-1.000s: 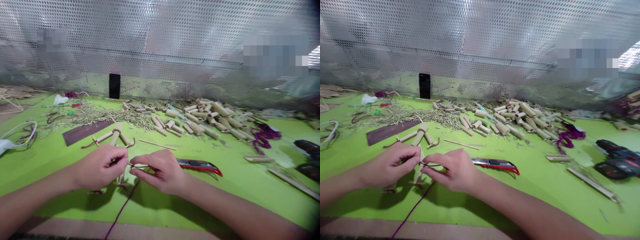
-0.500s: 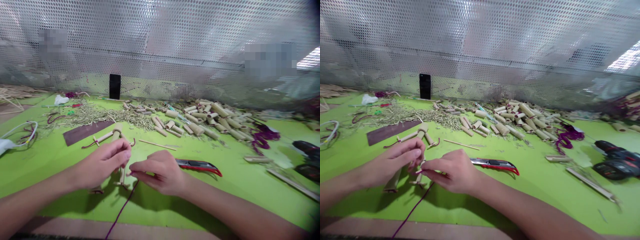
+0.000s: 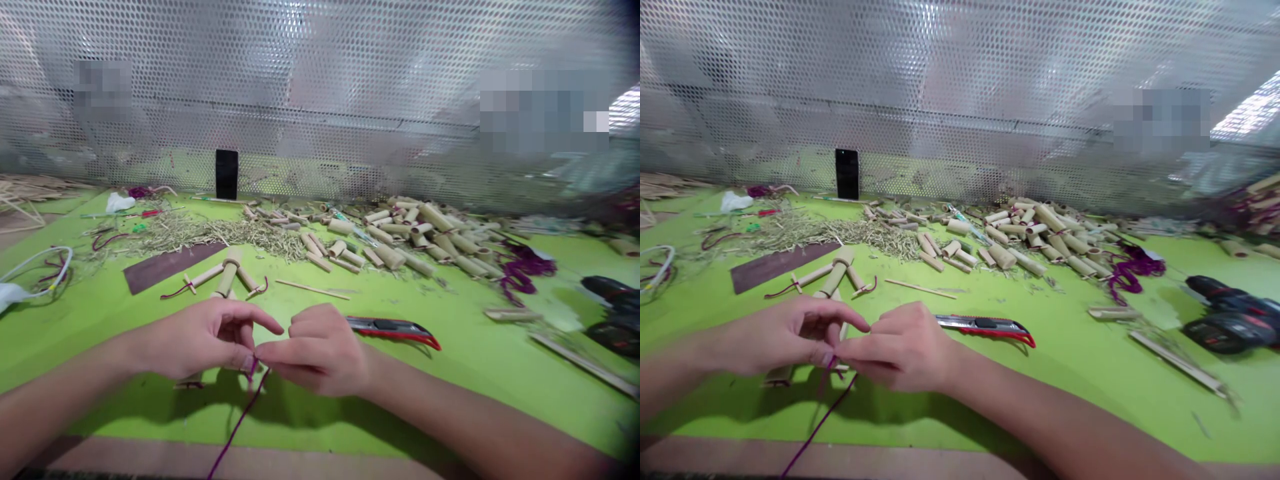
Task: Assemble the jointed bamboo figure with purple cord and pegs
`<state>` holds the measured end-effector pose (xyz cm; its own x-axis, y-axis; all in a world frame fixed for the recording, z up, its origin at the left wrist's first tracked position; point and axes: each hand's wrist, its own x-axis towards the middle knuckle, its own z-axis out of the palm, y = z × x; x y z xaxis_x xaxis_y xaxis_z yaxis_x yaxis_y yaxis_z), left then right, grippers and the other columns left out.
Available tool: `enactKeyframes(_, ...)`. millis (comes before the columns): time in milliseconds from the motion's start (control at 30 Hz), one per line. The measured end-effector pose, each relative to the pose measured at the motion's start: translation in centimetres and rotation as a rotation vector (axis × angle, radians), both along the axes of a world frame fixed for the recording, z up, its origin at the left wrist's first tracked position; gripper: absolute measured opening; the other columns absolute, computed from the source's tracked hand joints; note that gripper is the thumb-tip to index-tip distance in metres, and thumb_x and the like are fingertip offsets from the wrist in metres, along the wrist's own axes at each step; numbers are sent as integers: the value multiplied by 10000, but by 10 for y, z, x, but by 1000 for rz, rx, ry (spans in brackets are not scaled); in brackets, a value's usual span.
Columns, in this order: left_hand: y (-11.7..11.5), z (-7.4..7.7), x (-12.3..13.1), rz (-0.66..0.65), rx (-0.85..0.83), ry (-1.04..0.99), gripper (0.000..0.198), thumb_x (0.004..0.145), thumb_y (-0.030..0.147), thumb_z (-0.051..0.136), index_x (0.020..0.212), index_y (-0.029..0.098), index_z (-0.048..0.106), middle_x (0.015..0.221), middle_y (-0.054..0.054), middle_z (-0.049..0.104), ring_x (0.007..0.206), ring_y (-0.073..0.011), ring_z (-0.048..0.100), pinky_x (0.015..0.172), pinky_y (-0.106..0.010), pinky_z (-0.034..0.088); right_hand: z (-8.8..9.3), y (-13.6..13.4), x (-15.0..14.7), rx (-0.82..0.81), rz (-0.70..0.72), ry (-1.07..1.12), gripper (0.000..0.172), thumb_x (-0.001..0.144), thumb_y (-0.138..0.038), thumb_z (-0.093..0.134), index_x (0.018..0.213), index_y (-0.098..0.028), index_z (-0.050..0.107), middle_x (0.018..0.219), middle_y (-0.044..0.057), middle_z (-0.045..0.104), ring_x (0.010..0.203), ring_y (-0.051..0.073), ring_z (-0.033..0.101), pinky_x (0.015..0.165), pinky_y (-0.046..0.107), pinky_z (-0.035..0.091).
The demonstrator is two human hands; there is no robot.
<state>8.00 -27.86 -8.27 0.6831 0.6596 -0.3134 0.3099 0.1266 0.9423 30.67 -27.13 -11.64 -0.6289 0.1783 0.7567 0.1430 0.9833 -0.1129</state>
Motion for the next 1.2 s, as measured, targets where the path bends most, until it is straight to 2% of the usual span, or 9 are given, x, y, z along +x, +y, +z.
enactKeyframes(133, 1, -1, -1, 23, -37, 8, 468, 761, 324, 785, 1203, 180, 733, 811, -14, 679, 750, -160, 604, 695, -281, 461, 4, 0, 1, 14, 11, -20, 125, 1021, -210, 558, 1032, -187, 681, 554, -75, 548, 446, 81, 451, 478, 268, 287)
enactKeyframes(333, 3, -5, -2, 64, -68, -28, 481, 724, 343, 821, 1172, 176, 762, 819, -20, 680, 753, -164, 603, 726, -294, 483, 2, -2, 2, -11, -22, -44, 164, 1008, -214, 593, 1160, -189, 649, 617, -62, 617, 468, 84, 488, 483, 272, 287)
enactKeyframes(533, 3, -4, 2, 56, -107, -12, 460, 675, 319, 849, 1111, 189, 783, 745, 2, 669, 680, -134, 571, 636, -243, 439, 8, -4, 6, 124, 22, -110, 213, 1034, -156, 531, 1170, -191, 692, 538, -79, 479, 462, 110, 371, 473, 308, 215)
enactKeyframes(667, 3, -6, 1, 10, -152, -16, 381, 649, 277, 854, 1018, 194, 810, 726, -4, 697, 660, -130, 577, 615, -233, 416, 13, -4, 10, 207, 51, -152, 220, 977, -166, 624, 1178, -170, 714, 548, -76, 436, 481, 113, 393, 462, 318, 196)
enactKeyframes(767, 3, -6, 0, -5, -168, -26, 377, 639, 262, 855, 1009, 199, 817, 711, 2, 689, 651, -131, 569, 607, -237, 404, 12, -4, 10, 214, 54, -156, 176, 957, -169, 637, 1113, -164, 718, 561, -73, 452, 480, 110, 416, 457, 314, 222)
enactKeyframes(867, 3, -4, -2, -15, -160, -13, 369, 647, 279, 850, 1005, 199, 809, 714, 12, 670, 645, -126, 552, 619, -243, 415, 10, -3, 9, 185, 28, -147, 134, 958, -140, 597, 1034, -167, 704, 579, -65, 502, 477, 105, 428, 463, 304, 263)
enactKeyframes(1033, 4, 3, -2, -19, -135, -16, 245, 718, 332, 832, 878, 167, 747, 718, 14, 628, 669, -128, 537, 690, -272, 461, 14, -3, 7, 196, 3, -189, 188, 1019, -153, 514, 1010, -171, 701, 566, -61, 483, 486, 116, 404, 467, 306, 264)
enactKeyframes(1200, 3, 0, 1, 25, -133, -85, 314, 752, 388, 829, 903, 179, 649, 792, 22, 612, 704, -130, 547, 726, -293, 464, 15, -1, 8, 212, -4, -213, 216, 1040, -147, 505, 976, -152, 712, 595, -43, 490, 524, 128, 389, 492, 307, 251)
